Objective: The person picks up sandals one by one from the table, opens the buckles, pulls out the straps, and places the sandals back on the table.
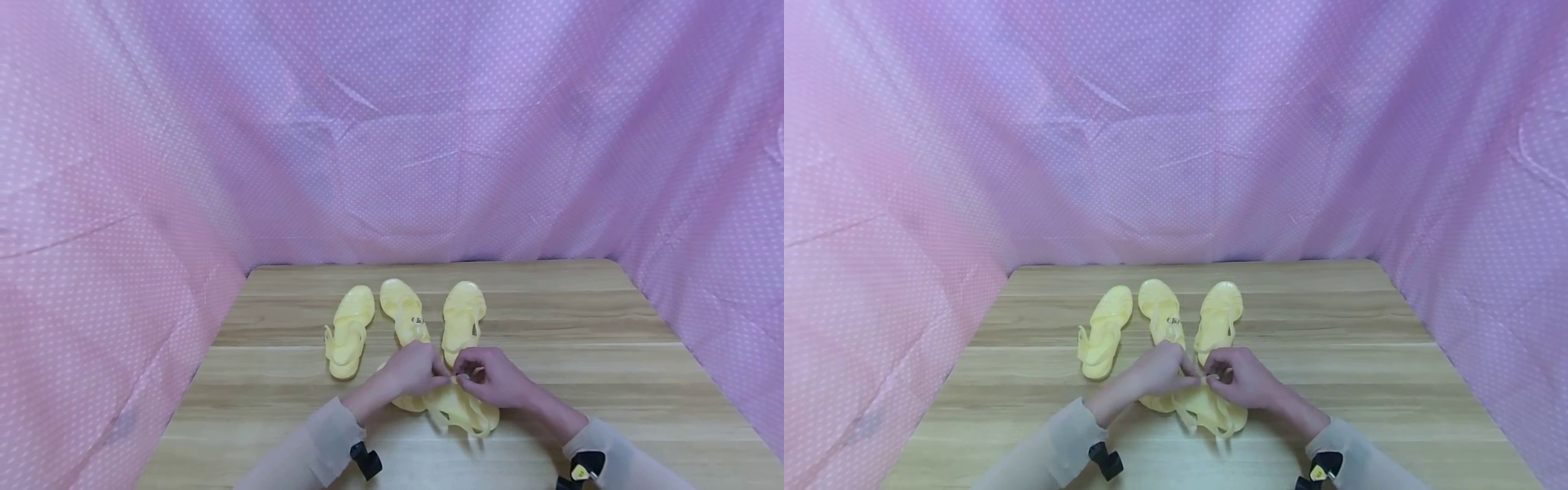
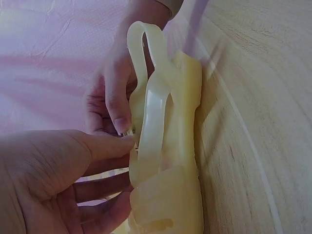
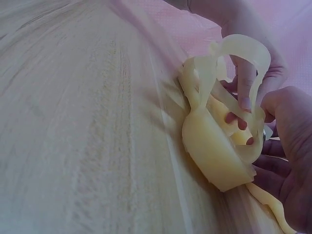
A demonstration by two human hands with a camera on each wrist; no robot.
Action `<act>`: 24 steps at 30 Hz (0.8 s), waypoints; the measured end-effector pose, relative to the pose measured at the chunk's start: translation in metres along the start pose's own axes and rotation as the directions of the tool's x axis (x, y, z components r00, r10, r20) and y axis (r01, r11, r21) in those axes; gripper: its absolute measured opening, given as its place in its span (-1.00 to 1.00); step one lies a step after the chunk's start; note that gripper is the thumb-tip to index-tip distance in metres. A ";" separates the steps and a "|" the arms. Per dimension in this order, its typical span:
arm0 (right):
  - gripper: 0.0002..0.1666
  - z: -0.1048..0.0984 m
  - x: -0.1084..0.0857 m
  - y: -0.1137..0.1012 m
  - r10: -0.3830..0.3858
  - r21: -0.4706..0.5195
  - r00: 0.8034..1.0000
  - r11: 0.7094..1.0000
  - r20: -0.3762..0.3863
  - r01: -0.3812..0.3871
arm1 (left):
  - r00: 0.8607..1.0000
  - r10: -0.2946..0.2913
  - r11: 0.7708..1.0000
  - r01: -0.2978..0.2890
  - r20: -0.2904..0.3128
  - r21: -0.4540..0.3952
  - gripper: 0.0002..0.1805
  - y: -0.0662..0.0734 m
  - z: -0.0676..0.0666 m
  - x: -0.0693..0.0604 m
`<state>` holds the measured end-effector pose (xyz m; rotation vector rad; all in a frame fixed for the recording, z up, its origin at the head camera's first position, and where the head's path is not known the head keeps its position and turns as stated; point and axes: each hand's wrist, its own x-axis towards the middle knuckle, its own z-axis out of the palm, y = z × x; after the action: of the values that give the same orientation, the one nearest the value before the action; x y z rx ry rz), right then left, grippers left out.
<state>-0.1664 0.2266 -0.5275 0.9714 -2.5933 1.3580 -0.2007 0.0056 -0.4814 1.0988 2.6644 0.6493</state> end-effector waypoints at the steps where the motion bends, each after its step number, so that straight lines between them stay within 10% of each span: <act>1: -0.75 0.000 0.000 0.000 0.005 -0.002 1.000 1.000 -0.002 -0.005 | 1.000 0.000 1.000 0.000 -0.007 -0.002 -0.94 0.000 0.000 0.001; 24: -0.75 0.002 -0.002 -0.008 -0.047 0.005 0.999 0.999 -0.026 0.047 | 0.997 0.035 0.999 -0.034 -0.064 0.015 -0.96 0.003 0.002 0.000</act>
<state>-0.1600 0.2231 -0.5236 1.0021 -2.5333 1.3576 -0.1984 0.0080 -0.4823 1.1492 2.7133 0.6851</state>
